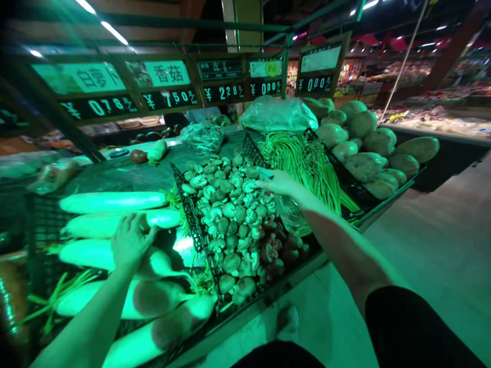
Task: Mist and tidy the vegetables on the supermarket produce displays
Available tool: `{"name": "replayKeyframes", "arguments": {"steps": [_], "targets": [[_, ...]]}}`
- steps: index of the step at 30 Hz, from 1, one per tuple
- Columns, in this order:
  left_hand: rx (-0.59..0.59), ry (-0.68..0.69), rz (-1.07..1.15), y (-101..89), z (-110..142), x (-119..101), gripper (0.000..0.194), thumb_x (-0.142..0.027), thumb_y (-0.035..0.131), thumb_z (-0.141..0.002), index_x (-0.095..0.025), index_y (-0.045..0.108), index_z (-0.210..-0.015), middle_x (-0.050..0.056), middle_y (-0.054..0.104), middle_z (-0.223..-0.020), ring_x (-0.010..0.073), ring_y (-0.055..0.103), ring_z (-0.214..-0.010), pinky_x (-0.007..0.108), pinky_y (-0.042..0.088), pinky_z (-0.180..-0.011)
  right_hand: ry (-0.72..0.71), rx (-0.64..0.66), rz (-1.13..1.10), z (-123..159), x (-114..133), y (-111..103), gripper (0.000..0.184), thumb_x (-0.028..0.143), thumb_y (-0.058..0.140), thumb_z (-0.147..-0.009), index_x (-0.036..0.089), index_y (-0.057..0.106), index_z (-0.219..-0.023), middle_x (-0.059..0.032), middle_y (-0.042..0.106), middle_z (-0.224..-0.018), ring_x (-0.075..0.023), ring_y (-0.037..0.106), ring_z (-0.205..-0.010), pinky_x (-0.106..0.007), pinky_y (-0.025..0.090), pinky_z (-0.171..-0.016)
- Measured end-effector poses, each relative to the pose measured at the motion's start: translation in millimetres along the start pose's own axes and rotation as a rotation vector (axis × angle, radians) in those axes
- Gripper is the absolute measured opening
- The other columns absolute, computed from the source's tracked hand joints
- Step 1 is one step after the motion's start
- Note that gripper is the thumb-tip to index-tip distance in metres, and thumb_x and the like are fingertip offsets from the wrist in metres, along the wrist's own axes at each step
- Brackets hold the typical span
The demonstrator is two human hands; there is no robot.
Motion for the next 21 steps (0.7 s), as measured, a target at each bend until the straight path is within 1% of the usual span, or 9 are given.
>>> {"name": "replayKeyframes", "arguments": {"steps": [3,5,7,10,12,14,15,18,21], "targets": [[0.005,-0.003,0.037,-2.6,0.7,-4.0,0.062,-0.053,0.042,-0.088,-0.013,0.05,-0.135,0.019,0.045,-0.146,0.032,0.03,-0.142,0.05,0.029,-0.113,-0.055,0.148,-0.152,67.2,-2.4,45.9,0.039,0.047,0.066,-0.081,0.018,0.064,-0.107,0.0005,0.064,-0.078,-0.0125,0.056,-0.061,-0.024,0.045,-0.057],[0.007,-0.003,0.051,-4.2,0.5,-6.3,0.062,-0.051,0.043,-0.088,-0.013,0.051,-0.135,0.019,0.045,-0.146,0.0322,0.03,-0.142,0.049,0.028,-0.114,-0.179,0.215,-0.174,113.4,10.9,79.9,0.031,0.044,0.064,-0.083,0.017,0.063,-0.097,0.0033,0.057,-0.069,-0.0106,0.05,-0.059,-0.022,0.038,-0.055],[0.008,-0.001,0.058,-5.3,-0.1,-7.7,0.061,-0.05,0.044,-0.087,-0.011,0.051,-0.134,0.019,0.046,-0.146,0.0326,0.031,-0.142,0.049,0.028,-0.114,-0.266,0.306,-0.12,155.8,23.0,118.7,0.02,0.035,0.066,-0.08,0.017,0.06,-0.085,0.0034,0.055,-0.068,-0.0107,0.049,-0.061,-0.022,0.034,-0.056],[0.012,0.009,0.057,-5.3,-0.9,-8.3,0.063,-0.05,0.046,-0.088,-0.009,0.05,-0.135,0.02,0.044,-0.146,0.0333,0.031,-0.141,0.049,0.028,-0.114,-0.265,0.441,-0.184,202.3,27.2,169.6,0.021,0.036,0.068,-0.079,0.018,0.059,-0.086,0.0026,0.059,-0.074,-0.0112,0.051,-0.063,-0.023,0.034,-0.057],[0.013,0.022,0.053,-4.5,-1.1,-8.5,0.063,-0.049,0.048,-0.088,-0.008,0.049,-0.136,0.021,0.043,-0.147,0.0342,0.03,-0.141,0.051,0.028,-0.114,-0.213,0.468,-0.241,219.1,17.5,188.1,0.024,0.039,0.069,-0.078,0.019,0.059,-0.088,0.0031,0.059,-0.074,-0.0115,0.052,-0.063,-0.023,0.034,-0.057],[0.007,0.038,0.054,-4.0,-1.3,-9.1,0.062,-0.047,0.05,-0.088,-0.006,0.049,-0.135,0.022,0.043,-0.146,0.0352,0.031,-0.14,0.053,0.029,-0.113,-0.122,0.397,-0.238,224.5,-6.3,187.9,0.022,0.037,0.069,-0.077,0.019,0.059,-0.087,0.0034,0.058,-0.072,-0.0121,0.052,-0.062,-0.023,0.034,-0.056],[0.003,0.045,0.054,-3.9,-1.5,-9.4,0.062,-0.046,0.05,-0.088,-0.006,0.049,-0.135,0.022,0.043,-0.146,0.0358,0.032,-0.14,0.054,0.029,-0.113,-0.054,0.323,-0.226,224.5,-23.7,180.4,0.02,0.036,0.067,-0.077,0.019,0.059,-0.086,0.003,0.058,-0.071,-0.0125,0.052,-0.062,-0.023,0.034,-0.056],[-0.006,0.077,0.05,-5.6,-3.3,-11.4,0.061,-0.049,0.046,-0.089,-0.007,0.05,-0.133,0.022,0.044,-0.145,0.0389,0.034,-0.139,0.055,0.031,-0.112,0.177,0.04,-0.224,226.6,-86.7,137.5,0.021,0.038,0.062,-0.081,0.019,0.059,-0.088,0.0009,0.061,-0.073,-0.0141,0.055,-0.063,-0.024,0.037,-0.055],[0.011,0.091,0.098,-11.3,-5.5,-14.5,0.065,-0.053,0.038,-0.09,-0.005,0.048,-0.133,0.024,0.041,-0.147,0.0437,0.031,-0.139,0.057,0.027,-0.115,0.316,-0.177,-0.24,238.6,-138.4,91.7,0.033,0.049,0.061,-0.083,0.02,0.06,-0.099,0.0009,0.062,-0.071,-0.0145,0.057,-0.059,-0.024,0.04,-0.052]]}}
Point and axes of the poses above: each hand's wrist, its own z-axis away from the middle knuckle, its own y-axis out of the palm, x = y × z, the point moved 8 cm from there along -z, towards the middle knuckle
